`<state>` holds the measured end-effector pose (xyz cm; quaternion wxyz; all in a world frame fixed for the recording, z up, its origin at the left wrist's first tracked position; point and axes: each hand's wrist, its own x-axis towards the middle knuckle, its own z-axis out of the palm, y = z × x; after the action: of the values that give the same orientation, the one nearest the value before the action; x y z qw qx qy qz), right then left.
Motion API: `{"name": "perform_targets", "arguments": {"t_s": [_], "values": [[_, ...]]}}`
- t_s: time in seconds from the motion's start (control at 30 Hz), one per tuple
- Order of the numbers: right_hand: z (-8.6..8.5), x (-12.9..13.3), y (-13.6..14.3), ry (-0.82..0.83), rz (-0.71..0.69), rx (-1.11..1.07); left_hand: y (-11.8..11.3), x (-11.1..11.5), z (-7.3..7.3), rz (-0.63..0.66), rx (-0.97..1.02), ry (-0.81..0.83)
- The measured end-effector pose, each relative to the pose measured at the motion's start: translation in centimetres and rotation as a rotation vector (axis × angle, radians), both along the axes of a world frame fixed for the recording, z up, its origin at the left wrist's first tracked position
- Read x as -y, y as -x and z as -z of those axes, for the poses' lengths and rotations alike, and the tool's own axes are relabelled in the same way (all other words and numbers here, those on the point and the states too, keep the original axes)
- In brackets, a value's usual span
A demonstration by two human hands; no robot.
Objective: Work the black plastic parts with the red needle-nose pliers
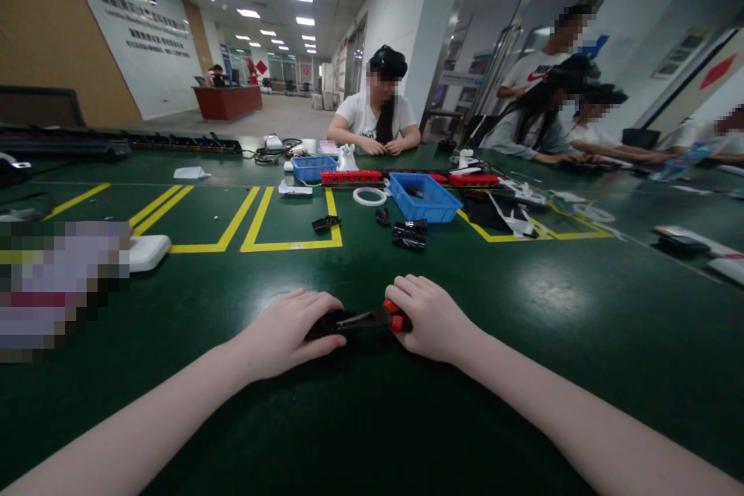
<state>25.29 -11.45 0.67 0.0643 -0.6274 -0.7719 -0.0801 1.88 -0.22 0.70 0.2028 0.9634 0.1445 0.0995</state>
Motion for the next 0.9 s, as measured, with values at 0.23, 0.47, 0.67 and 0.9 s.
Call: {"name": "perform_targets", "arguments": {"t_s": [0.23, 0.47, 0.67, 0.9], "values": [[-0.06, 0.05, 0.01, 0.001, -0.014, -0.017, 0.05, -0.02, 0.04, -0.004, 0.013, 0.004], [-0.19, 0.08, 0.14, 0.010, -0.007, 0.019, 0.01, -0.08, 0.40, -0.040, 0.042, 0.027], [-0.25, 0.03, 0.21, 0.025, -0.002, 0.029, 0.06, -0.04, 0.51, -0.028, 0.051, -0.019], [-0.15, 0.12, 0.14, 0.022, -0.011, -0.007, 0.07, 0.00, 0.34, -0.016, 0.026, -0.063]]}}
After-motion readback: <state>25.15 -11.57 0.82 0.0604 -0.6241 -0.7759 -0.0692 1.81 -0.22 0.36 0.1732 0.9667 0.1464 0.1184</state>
